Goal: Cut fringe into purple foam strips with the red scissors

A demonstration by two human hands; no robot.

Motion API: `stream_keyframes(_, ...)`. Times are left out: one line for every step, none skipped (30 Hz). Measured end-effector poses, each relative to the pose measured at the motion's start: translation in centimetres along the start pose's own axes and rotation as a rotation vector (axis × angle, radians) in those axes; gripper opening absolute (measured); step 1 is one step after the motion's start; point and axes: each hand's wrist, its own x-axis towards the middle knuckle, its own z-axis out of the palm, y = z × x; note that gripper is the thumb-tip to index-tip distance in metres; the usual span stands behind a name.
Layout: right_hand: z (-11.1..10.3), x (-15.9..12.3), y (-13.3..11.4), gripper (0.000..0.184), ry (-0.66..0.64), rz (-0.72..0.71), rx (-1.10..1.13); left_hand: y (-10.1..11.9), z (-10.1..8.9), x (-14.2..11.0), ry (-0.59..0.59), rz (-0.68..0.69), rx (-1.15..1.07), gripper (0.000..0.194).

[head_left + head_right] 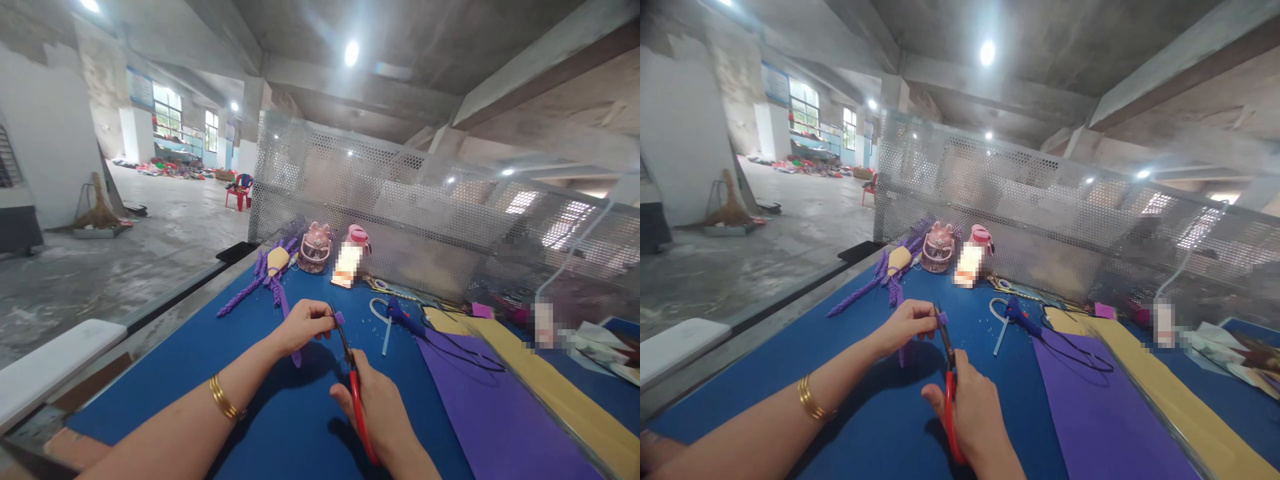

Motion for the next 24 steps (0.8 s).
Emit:
stream_keyframes(0.07,0.01,0.02,0.052,0.010,-0.002,-0.007,-0.05,-0.01,0.03,-0.001,-0.001,-0.004,0.018)
stream_keyframes(0.12,0.01,0.02,0.052,0.020,-0.004,-0.012,-0.10,-0.02,0.05,-0.001,-0.003,-0.010,0.018)
stream_keyframes(0.15,0.02,0.01,0.052,0.026,-0.008,-0.015,-0.14,-0.02,0.06,-0.001,-0.005,-0.015,0.018)
stream_keyframes(0.16,0.03,-0.01,0.052,0.028,-0.010,-0.018,-0.16,-0.03,0.08,-0.001,-0.009,-0.018,0.018)
stream_keyframes(0.15,0.04,-0.05,0.053,0.027,-0.012,-0.020,-0.17,-0.03,0.08,-0.001,-0.011,-0.021,0.018)
stream_keyframes(0.12,0.06,-0.08,0.053,0.023,-0.013,-0.022,-0.15,-0.03,0.08,-0.001,-0.012,-0.022,0.018)
stream_keyframes(0.09,0.07,-0.11,0.054,0.022,-0.013,-0.023,-0.12,-0.03,0.08,-0.002,-0.014,-0.023,0.018)
stream_keyframes(0.07,0.07,-0.13,0.055,0.024,-0.012,-0.025,-0.06,-0.02,0.06,-0.004,-0.016,-0.024,0.018)
stream_keyframes(0.06,0.07,-0.12,0.055,0.028,-0.010,-0.024,0.01,0.00,0.05,-0.008,-0.018,-0.027,0.018)
stream_keyframes(0.07,0.06,-0.10,0.055,0.034,-0.010,-0.019,0.09,0.02,0.02,-0.011,-0.021,-0.032,0.018)
stream_keyframes(0.10,0.05,-0.06,0.054,0.042,-0.011,-0.012,0.18,0.06,-0.01,-0.011,-0.025,-0.039,0.018)
stream_keyframes(0.14,0.04,-0.01,0.054,0.050,-0.013,-0.006,0.27,0.10,-0.04,-0.008,-0.029,-0.047,0.018)
stream_keyframes(0.19,0.03,0.05,0.053,0.055,-0.013,-0.003,0.35,0.15,-0.07,-0.003,-0.031,-0.057,0.017)
stream_keyframes(0.24,0.03,0.10,0.052,0.058,-0.008,-0.004,0.41,0.20,-0.09,0.002,-0.029,-0.067,0.017)
stream_keyframes(0.28,0.03,0.15,0.052,0.060,0.000,-0.010,0.46,0.25,-0.11,0.004,-0.025,-0.077,0.016)
stream_keyframes(0.31,0.04,0.18,0.051,0.061,0.012,-0.022,0.47,0.30,-0.12,0.005,-0.020,-0.084,0.017)
stream_keyframes(0.32,0.05,0.19,0.050,0.061,0.025,-0.038,0.45,0.36,-0.12,0.004,-0.015,-0.086,0.018)
stream_keyframes(0.31,0.06,0.18,0.049,0.062,0.037,-0.056,0.40,0.41,-0.11,0.006,-0.012,-0.083,0.019)
stream_keyframes(0.29,0.07,0.15,0.048,0.061,0.044,-0.077,0.31,0.46,-0.08,0.013,-0.016,-0.075,0.020)
stream_keyframes(0.26,0.08,0.09,0.048,0.058,0.047,-0.098,0.19,0.51,-0.05,0.028,-0.025,-0.066,0.021)
stream_keyframes(0.23,0.09,0.01,0.049,0.049,0.049,-0.120,0.04,0.56,0.00,0.046,-0.037,-0.056,0.022)
stream_keyframes(0.20,0.10,-0.09,0.051,0.040,0.053,-0.140,-0.11,0.62,0.05,0.066,-0.050,-0.048,0.023)
stream_keyframes(0.17,0.11,-0.19,0.052,0.029,0.057,-0.156,-0.25,0.68,0.10,0.084,-0.063,-0.043,0.023)
stream_keyframes(0.14,0.12,-0.29,0.053,0.020,0.064,-0.170,-0.38,0.74,0.14,0.097,-0.072,-0.040,0.023)
